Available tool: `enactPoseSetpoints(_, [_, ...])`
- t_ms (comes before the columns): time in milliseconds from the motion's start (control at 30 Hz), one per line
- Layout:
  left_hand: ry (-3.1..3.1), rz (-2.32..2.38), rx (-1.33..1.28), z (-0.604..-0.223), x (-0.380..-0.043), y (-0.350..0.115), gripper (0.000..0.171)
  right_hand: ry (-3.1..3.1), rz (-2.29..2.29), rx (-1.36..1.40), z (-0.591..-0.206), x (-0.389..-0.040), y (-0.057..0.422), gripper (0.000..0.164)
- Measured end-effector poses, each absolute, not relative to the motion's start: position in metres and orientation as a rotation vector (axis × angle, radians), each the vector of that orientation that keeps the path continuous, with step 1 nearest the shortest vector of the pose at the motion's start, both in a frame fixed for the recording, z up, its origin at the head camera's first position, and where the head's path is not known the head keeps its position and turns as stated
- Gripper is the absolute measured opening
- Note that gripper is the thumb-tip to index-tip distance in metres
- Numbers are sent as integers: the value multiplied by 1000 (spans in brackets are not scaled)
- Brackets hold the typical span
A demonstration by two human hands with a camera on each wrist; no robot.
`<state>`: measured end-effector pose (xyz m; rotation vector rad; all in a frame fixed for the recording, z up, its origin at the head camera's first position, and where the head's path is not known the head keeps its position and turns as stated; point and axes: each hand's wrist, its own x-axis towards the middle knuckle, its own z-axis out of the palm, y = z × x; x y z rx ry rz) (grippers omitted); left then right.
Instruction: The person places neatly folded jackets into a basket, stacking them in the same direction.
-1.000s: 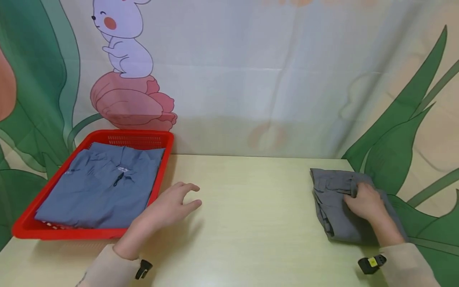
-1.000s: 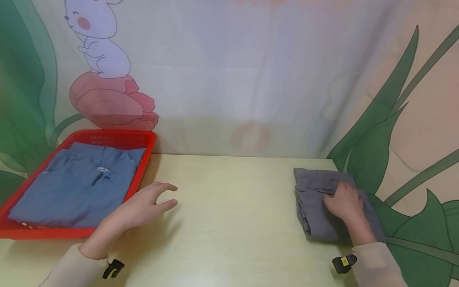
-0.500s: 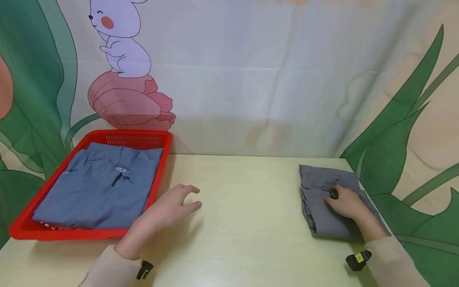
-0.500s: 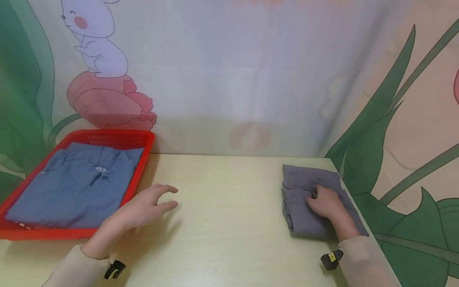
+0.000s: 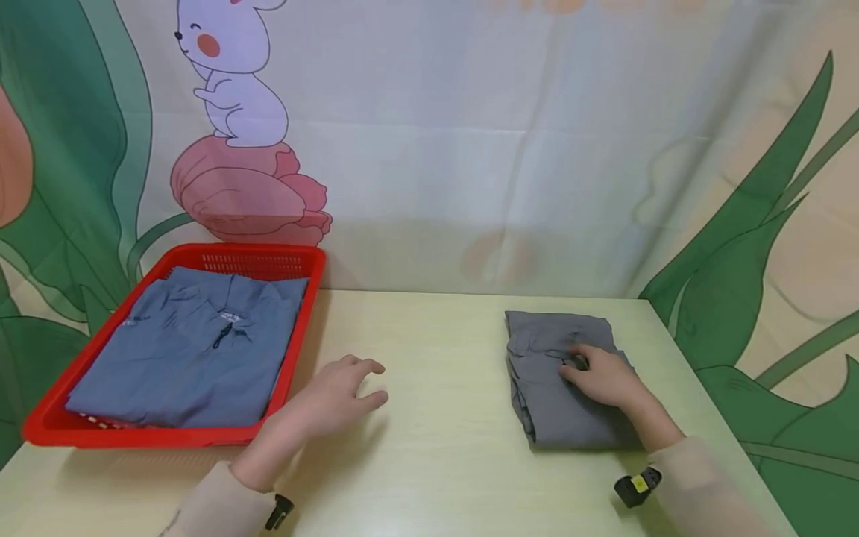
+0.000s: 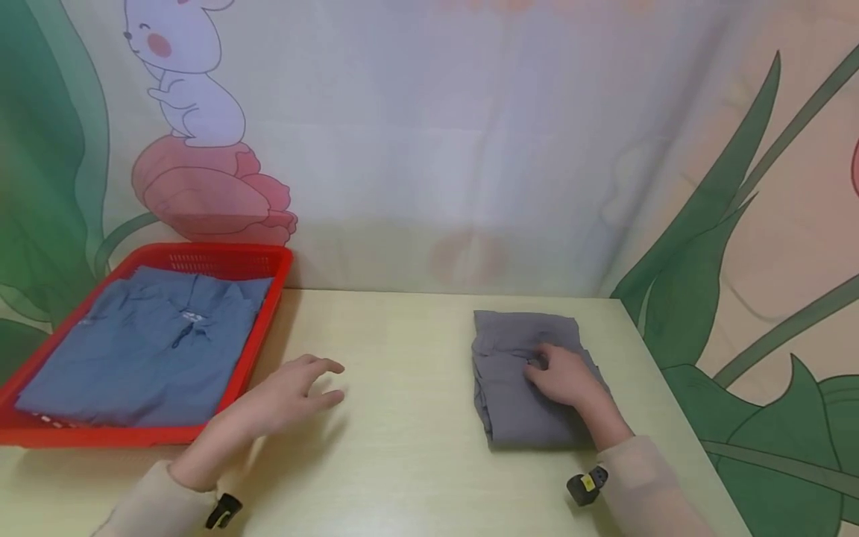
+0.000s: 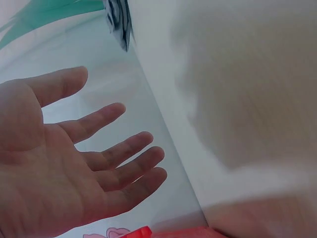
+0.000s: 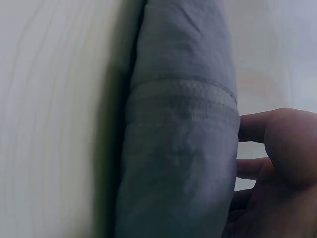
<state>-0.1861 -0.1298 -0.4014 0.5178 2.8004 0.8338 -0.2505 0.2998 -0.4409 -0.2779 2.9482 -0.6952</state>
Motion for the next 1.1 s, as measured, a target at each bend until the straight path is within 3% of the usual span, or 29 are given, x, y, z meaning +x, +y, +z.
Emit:
enactPoseSetpoints(467, [2772, 732, 518, -416, -185, -115, 45, 2846, -829, -554, -440, -240, 249, 46])
enactPoseSetpoints(833, [2740, 688, 537, -427, -181, -104, 50, 2989, -902, -639, -425, -232, 269, 42])
enactPoseSetpoints(1100, [2723, 713, 536, -430, -182, -102, 58, 2880, -727, -518, -436, -227, 280, 66])
